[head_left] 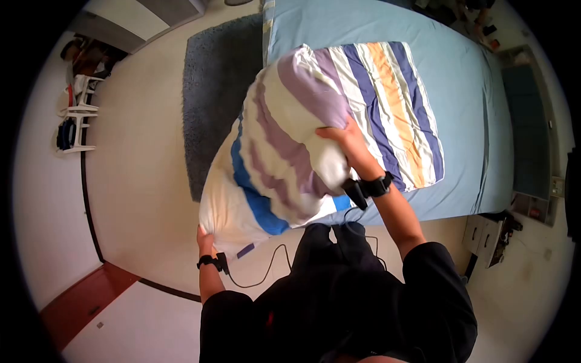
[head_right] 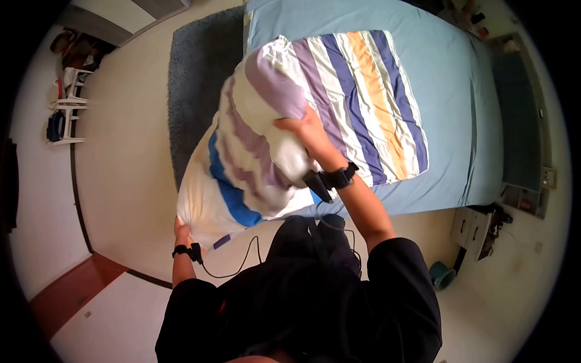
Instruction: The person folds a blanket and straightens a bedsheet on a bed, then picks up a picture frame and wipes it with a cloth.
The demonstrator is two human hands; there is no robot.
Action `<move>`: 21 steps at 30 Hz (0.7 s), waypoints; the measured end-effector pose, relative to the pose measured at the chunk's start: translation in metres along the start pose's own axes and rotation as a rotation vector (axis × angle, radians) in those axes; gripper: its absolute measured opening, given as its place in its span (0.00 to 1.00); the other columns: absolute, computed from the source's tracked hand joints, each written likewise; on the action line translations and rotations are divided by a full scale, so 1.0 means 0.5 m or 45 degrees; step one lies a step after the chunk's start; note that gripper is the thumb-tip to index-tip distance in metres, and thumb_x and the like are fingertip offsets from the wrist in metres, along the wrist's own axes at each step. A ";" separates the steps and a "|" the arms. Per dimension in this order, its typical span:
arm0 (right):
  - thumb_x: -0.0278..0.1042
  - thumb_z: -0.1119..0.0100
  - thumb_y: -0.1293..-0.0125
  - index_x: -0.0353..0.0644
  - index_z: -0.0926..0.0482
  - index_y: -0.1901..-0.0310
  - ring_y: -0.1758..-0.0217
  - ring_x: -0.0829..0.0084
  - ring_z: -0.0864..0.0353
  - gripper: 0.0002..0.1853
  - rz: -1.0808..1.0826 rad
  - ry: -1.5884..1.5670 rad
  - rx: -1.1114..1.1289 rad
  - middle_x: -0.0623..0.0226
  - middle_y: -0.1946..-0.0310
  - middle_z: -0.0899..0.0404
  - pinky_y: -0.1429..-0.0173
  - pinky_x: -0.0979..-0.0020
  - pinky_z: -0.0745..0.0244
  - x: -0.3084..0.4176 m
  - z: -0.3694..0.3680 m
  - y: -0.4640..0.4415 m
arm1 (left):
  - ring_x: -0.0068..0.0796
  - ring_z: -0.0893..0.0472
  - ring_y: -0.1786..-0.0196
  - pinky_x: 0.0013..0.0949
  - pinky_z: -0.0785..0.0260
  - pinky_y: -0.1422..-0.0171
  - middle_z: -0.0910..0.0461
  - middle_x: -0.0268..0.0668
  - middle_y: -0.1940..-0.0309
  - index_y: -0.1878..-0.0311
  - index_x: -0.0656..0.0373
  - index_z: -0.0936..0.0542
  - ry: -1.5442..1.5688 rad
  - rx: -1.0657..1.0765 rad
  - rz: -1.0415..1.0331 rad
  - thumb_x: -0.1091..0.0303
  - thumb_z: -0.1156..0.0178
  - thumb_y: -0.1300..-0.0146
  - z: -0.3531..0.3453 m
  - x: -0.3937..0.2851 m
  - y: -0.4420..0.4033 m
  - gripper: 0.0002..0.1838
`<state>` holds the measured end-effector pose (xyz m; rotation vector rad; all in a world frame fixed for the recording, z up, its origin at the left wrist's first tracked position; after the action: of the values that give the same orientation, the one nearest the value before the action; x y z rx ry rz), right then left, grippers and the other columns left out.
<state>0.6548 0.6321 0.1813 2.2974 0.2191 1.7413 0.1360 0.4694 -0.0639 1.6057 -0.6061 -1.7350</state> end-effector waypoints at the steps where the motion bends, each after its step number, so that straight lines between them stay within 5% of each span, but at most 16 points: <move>1: 0.25 0.41 0.50 0.35 0.32 0.52 0.71 0.73 0.23 0.21 -0.040 -0.167 -0.086 0.63 0.67 0.23 0.64 0.74 0.27 0.003 0.008 0.014 | 0.36 0.27 0.49 0.29 0.34 0.47 0.28 0.42 0.50 0.41 0.58 0.36 -0.239 -0.189 -0.042 0.88 0.57 0.63 0.055 0.041 -0.029 0.37; 3: 0.26 0.39 0.49 0.36 0.33 0.49 0.63 0.74 0.24 0.24 -0.030 -0.098 -0.219 0.63 0.62 0.24 0.58 0.75 0.28 -0.102 0.072 0.025 | 0.36 0.27 0.49 0.29 0.34 0.47 0.27 0.42 0.51 0.42 0.59 0.35 -0.478 -0.378 -0.080 0.88 0.58 0.62 0.092 0.063 -0.028 0.36; 6: 0.42 0.40 0.46 0.37 0.43 0.38 0.50 0.61 0.26 0.37 -0.092 0.924 -0.416 0.50 0.52 0.27 0.46 0.70 0.34 -0.393 0.249 0.102 | 0.37 0.26 0.50 0.29 0.37 0.45 0.25 0.40 0.53 0.46 0.61 0.32 -0.335 -0.370 -0.051 0.88 0.61 0.62 0.061 0.066 0.000 0.33; 8: 0.44 0.46 0.45 0.38 0.38 0.43 0.53 0.46 0.27 0.30 -0.431 1.342 -0.341 0.40 0.57 0.27 0.50 0.57 0.32 -0.494 0.341 0.211 | 0.37 0.27 0.49 0.29 0.37 0.45 0.26 0.40 0.52 0.44 0.59 0.34 -0.241 -0.267 -0.030 0.88 0.60 0.61 0.047 0.092 -0.010 0.34; 10: 0.40 0.49 0.45 0.37 0.34 0.50 0.58 0.45 0.26 0.23 -0.594 1.671 -0.366 0.43 0.63 0.24 0.55 0.52 0.31 -0.593 0.457 0.311 | 0.37 0.28 0.47 0.28 0.38 0.44 0.26 0.41 0.51 0.42 0.57 0.34 -0.213 -0.153 -0.022 0.87 0.59 0.59 0.019 0.099 -0.024 0.35; 12: 0.41 0.46 0.46 0.35 0.32 0.53 0.56 0.45 0.26 0.22 -0.712 1.501 -0.296 0.43 0.60 0.25 0.55 0.53 0.30 -0.633 0.507 0.381 | 0.37 0.28 0.46 0.26 0.40 0.44 0.26 0.44 0.52 0.43 0.59 0.33 -0.561 -0.204 -0.310 0.86 0.58 0.60 0.015 0.085 -0.039 0.34; 13: 0.40 0.45 0.47 0.35 0.27 0.58 0.62 0.53 0.21 0.18 -0.595 1.667 -0.283 0.48 0.65 0.22 0.61 0.58 0.26 -0.643 0.521 0.392 | 0.37 0.28 0.46 0.25 0.40 0.43 0.26 0.44 0.52 0.43 0.59 0.33 -0.652 -0.218 -0.382 0.85 0.58 0.60 -0.010 0.057 -0.050 0.33; 14: 0.38 0.45 0.47 0.37 0.25 0.58 0.72 0.64 0.20 0.17 -1.046 1.376 -0.103 0.55 0.72 0.21 0.70 0.65 0.25 -0.634 0.510 0.411 | 0.37 0.28 0.46 0.25 0.40 0.43 0.26 0.44 0.52 0.43 0.59 0.33 -0.627 -0.230 -0.419 0.85 0.58 0.60 -0.032 0.021 -0.063 0.33; 16: 0.35 0.46 0.48 0.39 0.25 0.54 0.78 0.71 0.21 0.19 -0.990 1.212 -0.092 0.60 0.77 0.21 0.74 0.70 0.26 -0.615 0.496 0.444 | 0.37 0.27 0.47 0.26 0.40 0.43 0.25 0.44 0.52 0.44 0.61 0.33 -0.525 -0.109 -0.260 0.85 0.59 0.61 -0.058 -0.006 -0.027 0.33; 19: 0.33 0.49 0.51 0.40 0.24 0.54 0.73 0.66 0.20 0.20 -0.573 1.688 0.144 0.57 0.75 0.20 0.64 0.66 0.25 -0.645 0.506 0.453 | 0.37 0.27 0.47 0.27 0.39 0.43 0.25 0.44 0.53 0.45 0.63 0.33 -0.257 -0.078 -0.338 0.86 0.61 0.62 -0.109 -0.086 0.007 0.33; 21: 0.34 0.52 0.50 0.46 0.22 0.56 0.53 0.52 0.26 0.18 -0.935 1.444 0.096 0.49 0.60 0.23 0.47 0.59 0.32 -0.645 0.494 0.457 | 0.35 0.27 0.47 0.26 0.39 0.44 0.25 0.44 0.52 0.44 0.63 0.33 -0.342 -0.039 -0.629 0.88 0.62 0.63 -0.109 -0.102 -0.035 0.35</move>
<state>0.7968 0.3007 -0.1139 0.7688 1.1342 2.2917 0.1870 0.5248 -0.0497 1.6032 -0.3136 -2.3343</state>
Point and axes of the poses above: each hand's wrist, its own y-axis away from the middle knuckle, its own z-axis out of the back of the hand, x = y × z, the point moved 7 cm from there along -y, towards the middle knuckle
